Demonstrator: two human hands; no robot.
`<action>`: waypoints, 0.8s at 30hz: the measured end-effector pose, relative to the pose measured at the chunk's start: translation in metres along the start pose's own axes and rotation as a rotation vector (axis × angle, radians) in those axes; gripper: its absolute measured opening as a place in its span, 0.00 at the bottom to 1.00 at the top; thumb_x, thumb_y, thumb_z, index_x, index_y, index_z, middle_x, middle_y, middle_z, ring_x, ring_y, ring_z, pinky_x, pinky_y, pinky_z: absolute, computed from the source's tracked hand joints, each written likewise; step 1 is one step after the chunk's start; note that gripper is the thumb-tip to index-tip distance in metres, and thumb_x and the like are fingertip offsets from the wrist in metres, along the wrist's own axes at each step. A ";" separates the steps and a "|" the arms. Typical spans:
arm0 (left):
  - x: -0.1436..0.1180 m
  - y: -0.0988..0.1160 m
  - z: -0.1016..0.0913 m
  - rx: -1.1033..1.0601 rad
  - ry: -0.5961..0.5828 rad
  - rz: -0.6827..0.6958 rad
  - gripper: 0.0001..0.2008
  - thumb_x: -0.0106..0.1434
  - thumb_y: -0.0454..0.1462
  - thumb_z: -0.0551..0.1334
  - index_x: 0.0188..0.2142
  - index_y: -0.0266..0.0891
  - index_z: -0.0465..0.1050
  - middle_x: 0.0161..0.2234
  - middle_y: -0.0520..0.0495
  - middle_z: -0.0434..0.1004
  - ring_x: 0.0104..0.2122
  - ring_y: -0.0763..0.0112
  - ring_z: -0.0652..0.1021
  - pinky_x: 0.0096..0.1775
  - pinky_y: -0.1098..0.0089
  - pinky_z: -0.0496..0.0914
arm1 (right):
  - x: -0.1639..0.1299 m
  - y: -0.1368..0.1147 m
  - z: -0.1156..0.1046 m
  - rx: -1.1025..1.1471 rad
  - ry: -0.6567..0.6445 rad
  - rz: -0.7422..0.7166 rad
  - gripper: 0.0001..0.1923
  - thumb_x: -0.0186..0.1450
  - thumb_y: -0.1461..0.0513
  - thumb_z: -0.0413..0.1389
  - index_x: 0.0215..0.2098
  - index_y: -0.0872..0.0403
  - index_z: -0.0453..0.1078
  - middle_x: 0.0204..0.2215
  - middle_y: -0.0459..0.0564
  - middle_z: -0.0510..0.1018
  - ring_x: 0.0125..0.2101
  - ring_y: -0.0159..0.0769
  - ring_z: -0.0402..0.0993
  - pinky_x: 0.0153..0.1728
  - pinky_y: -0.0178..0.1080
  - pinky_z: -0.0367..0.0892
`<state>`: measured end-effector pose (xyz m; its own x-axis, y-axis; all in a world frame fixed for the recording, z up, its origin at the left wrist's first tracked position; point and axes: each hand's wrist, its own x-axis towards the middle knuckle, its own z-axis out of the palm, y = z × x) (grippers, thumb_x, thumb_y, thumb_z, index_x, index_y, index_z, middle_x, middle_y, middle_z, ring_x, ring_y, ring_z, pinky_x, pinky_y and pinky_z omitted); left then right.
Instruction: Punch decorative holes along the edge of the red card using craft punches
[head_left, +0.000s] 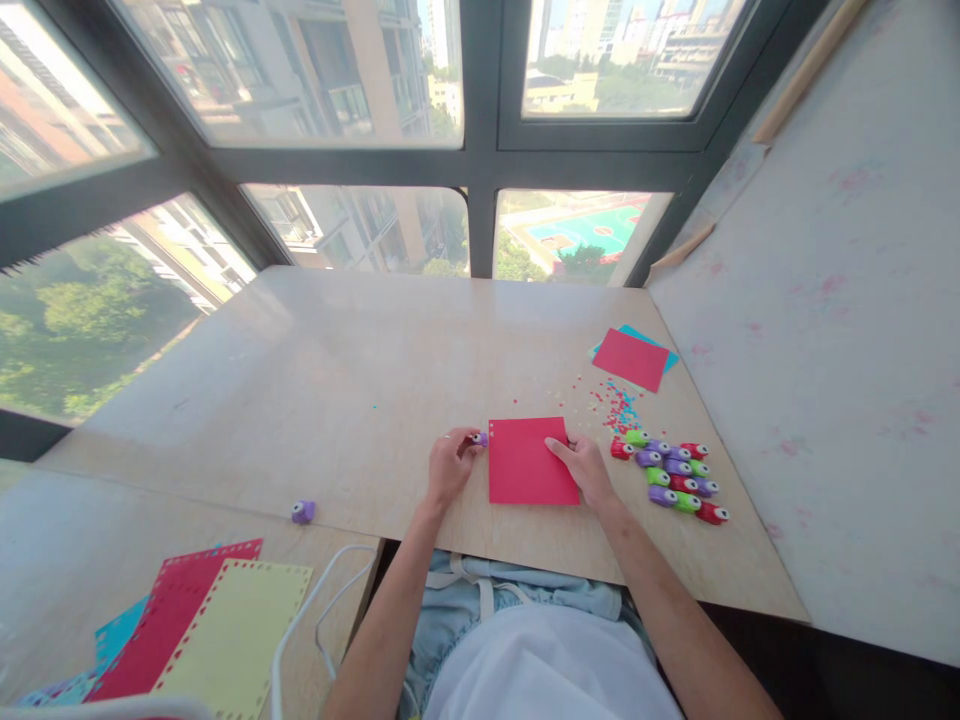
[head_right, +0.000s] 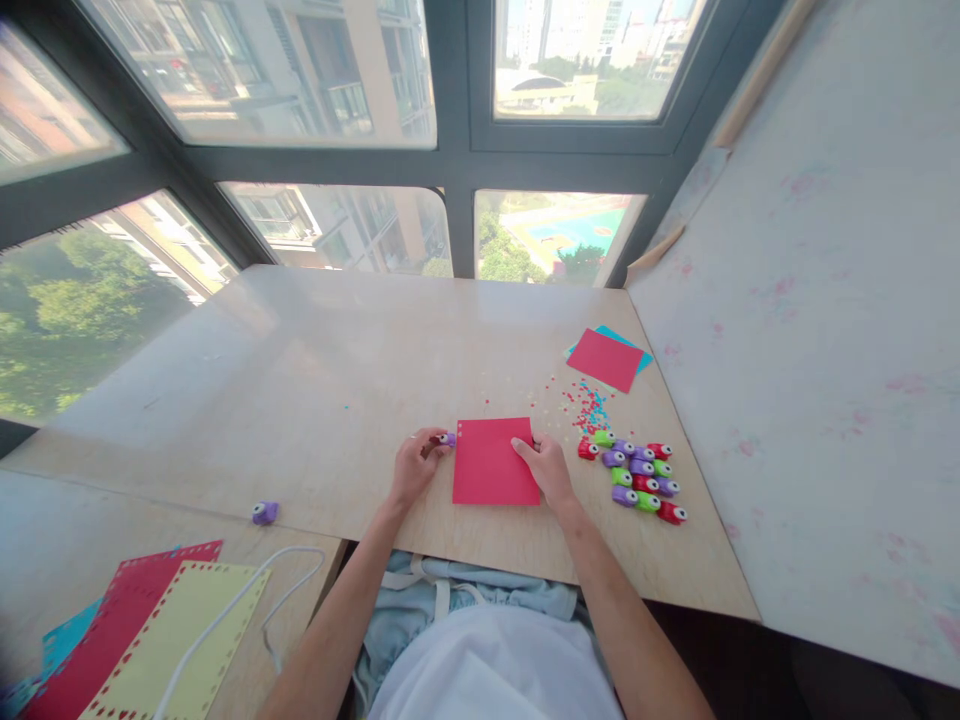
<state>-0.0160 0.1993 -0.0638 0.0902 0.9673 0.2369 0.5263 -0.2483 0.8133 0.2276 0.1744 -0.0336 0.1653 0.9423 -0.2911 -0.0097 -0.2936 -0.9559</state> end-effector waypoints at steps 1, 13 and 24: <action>0.000 0.000 0.000 -0.003 -0.006 0.005 0.09 0.61 0.33 0.62 0.41 0.42 0.75 0.37 0.45 0.81 0.34 0.66 0.80 0.38 0.66 0.73 | 0.000 0.001 0.000 0.000 -0.004 -0.002 0.20 0.53 0.50 0.64 0.36 0.57 0.76 0.32 0.54 0.83 0.28 0.46 0.80 0.26 0.41 0.75; -0.001 0.003 0.000 0.090 0.000 0.082 0.09 0.62 0.32 0.62 0.43 0.42 0.74 0.38 0.45 0.80 0.35 0.66 0.78 0.40 0.64 0.70 | 0.002 0.002 -0.001 0.001 -0.055 0.002 0.21 0.54 0.51 0.64 0.39 0.57 0.75 0.34 0.54 0.83 0.30 0.46 0.81 0.28 0.41 0.75; -0.001 0.004 -0.001 0.083 0.003 0.077 0.09 0.62 0.32 0.62 0.43 0.41 0.74 0.37 0.46 0.80 0.34 0.66 0.77 0.40 0.65 0.69 | 0.002 0.007 -0.004 -0.010 -0.062 -0.009 0.21 0.55 0.51 0.63 0.40 0.57 0.75 0.36 0.55 0.83 0.31 0.46 0.81 0.29 0.42 0.76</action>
<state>-0.0142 0.1970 -0.0602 0.1300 0.9455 0.2986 0.5861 -0.3162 0.7460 0.2315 0.1738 -0.0407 0.1043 0.9528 -0.2851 0.0013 -0.2868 -0.9580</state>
